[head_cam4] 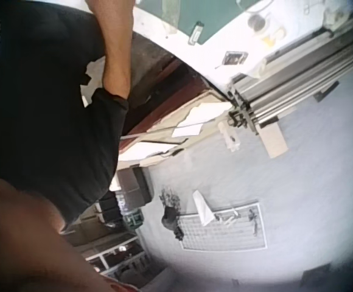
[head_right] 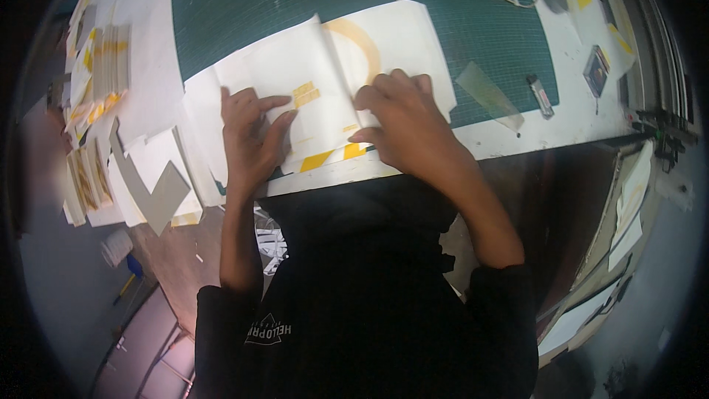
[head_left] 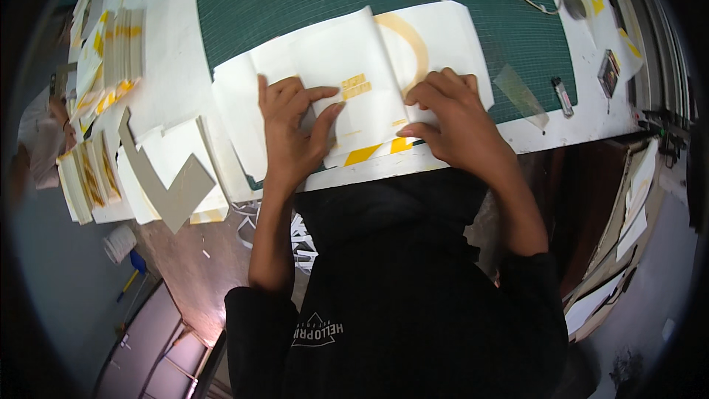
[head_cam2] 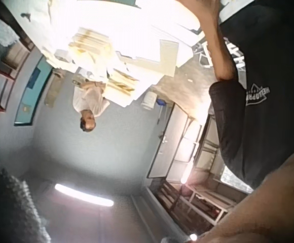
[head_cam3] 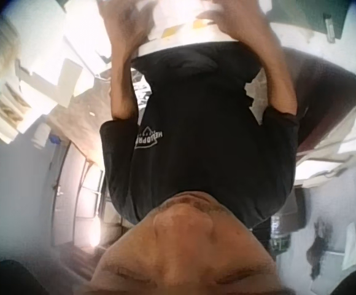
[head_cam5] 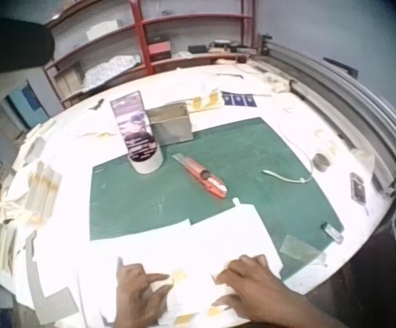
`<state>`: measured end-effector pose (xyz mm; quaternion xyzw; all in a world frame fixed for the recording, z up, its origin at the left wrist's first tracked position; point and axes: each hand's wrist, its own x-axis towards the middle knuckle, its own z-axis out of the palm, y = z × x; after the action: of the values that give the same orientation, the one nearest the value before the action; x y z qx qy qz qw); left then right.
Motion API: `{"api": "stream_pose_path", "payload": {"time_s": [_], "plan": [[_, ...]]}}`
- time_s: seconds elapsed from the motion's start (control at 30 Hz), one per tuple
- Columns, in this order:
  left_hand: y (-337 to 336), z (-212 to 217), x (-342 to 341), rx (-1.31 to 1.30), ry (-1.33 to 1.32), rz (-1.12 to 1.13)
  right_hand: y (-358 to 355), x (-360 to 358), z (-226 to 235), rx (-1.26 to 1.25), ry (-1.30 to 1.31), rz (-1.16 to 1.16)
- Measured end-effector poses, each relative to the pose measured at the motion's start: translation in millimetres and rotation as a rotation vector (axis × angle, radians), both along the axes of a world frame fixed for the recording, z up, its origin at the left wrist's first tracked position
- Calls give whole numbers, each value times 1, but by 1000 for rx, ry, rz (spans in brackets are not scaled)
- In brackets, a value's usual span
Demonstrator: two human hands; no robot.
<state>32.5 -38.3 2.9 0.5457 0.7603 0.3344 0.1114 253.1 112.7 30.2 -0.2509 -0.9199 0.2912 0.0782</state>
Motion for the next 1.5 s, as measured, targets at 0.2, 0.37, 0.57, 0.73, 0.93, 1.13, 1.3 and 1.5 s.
{"api": "stream_pose_path", "payload": {"time_s": [0.2, 0.37, 0.57, 0.73, 0.93, 1.13, 1.3, 1.5], "plan": [[-6, 6, -10, -44, -39, -88, -2, -2, 1, -27, -15, -3], [-7, 1, -11, -65, -49, -88, -2, -3, 4, -57, -60, -4], [-7, 2, -10, -68, -17, -109, -2, -2, 3, -103, -113, -8], [-9, -1, -13, -75, 29, -142, -2, -2, 2, -118, -104, -21], [-5, 4, -11, -127, 30, -144, -11, 0, -6, -69, -4, -135], [-3, 14, -8, -200, 30, -146, -1, -27, -11, -7, 58, -274], [-3, 16, -7, -207, 14, -136, 30, -62, -23, 13, 97, -328], [0, 21, -7, -219, -23, -139, 58, -88, -29, 107, 147, -401]]}}
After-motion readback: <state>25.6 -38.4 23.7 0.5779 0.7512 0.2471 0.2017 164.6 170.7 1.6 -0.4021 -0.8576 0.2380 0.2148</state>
